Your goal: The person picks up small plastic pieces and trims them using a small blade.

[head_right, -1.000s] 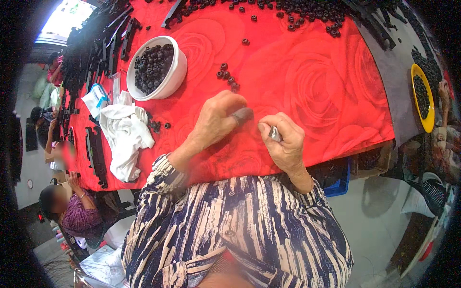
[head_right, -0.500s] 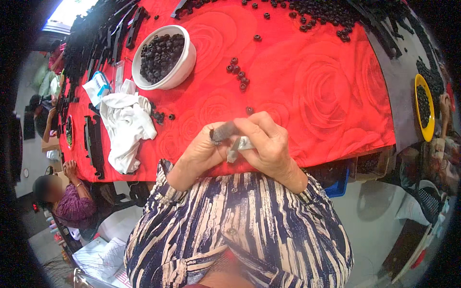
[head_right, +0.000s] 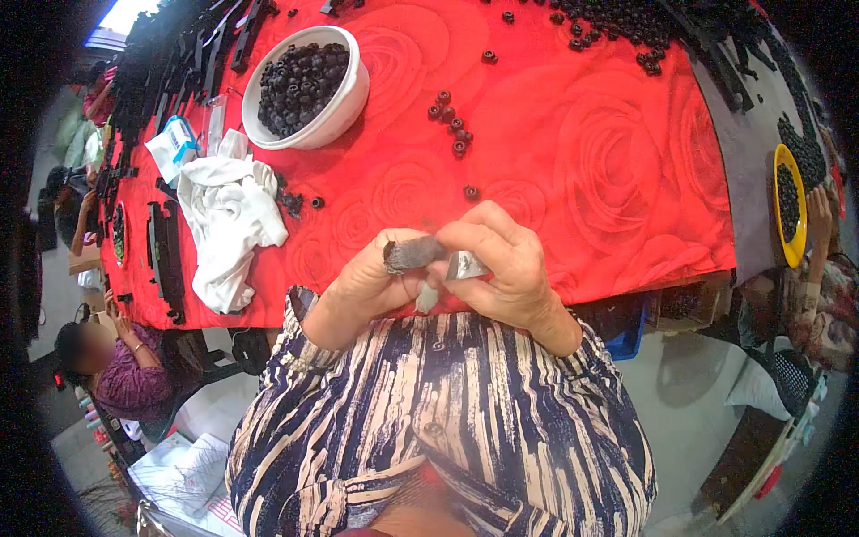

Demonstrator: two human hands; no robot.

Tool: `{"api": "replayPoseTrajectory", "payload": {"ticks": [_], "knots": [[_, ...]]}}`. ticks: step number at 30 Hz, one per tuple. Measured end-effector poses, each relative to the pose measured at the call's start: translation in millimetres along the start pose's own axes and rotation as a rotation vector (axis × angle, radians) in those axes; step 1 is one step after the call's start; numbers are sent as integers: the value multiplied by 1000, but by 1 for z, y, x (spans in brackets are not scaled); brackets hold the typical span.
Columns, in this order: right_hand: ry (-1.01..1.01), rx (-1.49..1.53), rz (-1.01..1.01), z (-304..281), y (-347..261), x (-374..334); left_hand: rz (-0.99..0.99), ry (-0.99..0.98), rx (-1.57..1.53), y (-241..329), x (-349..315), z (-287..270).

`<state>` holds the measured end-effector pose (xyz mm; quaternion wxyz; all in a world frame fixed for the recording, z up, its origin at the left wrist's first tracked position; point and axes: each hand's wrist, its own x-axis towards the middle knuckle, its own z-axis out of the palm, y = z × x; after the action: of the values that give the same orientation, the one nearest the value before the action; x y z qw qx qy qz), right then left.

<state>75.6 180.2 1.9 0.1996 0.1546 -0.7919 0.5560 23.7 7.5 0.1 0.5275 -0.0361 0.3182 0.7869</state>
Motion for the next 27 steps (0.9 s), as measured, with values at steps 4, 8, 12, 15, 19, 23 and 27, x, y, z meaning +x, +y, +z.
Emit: {"api": "replayPoseTrajectory", "payload": {"ticks": [4, 8, 12, 15, 19, 23, 27], "knots": [[-205, 262, 47, -8, 5, 4, -46, 91, 191, 7, -2, -1], [-240, 303, 18, -11, 4, 7, -159, -118, 192, 10, -2, -8], [-122, 173, 64, -9, -1, 8, 14, -52, 204, 4, -2, -2], [-36, 140, 56, -4, -5, 5, 84, 38, 93, -3, -4, 4], [50, 33, -140, -1, -4, 4, 98, 39, 80, -5, -10, 7], [86, -99, -276, 0, -3, 0, 120, 57, 111, -8, -12, 10], [102, -129, -280, 0, -3, -5, 162, 65, 180, -9, -13, 10]]}}
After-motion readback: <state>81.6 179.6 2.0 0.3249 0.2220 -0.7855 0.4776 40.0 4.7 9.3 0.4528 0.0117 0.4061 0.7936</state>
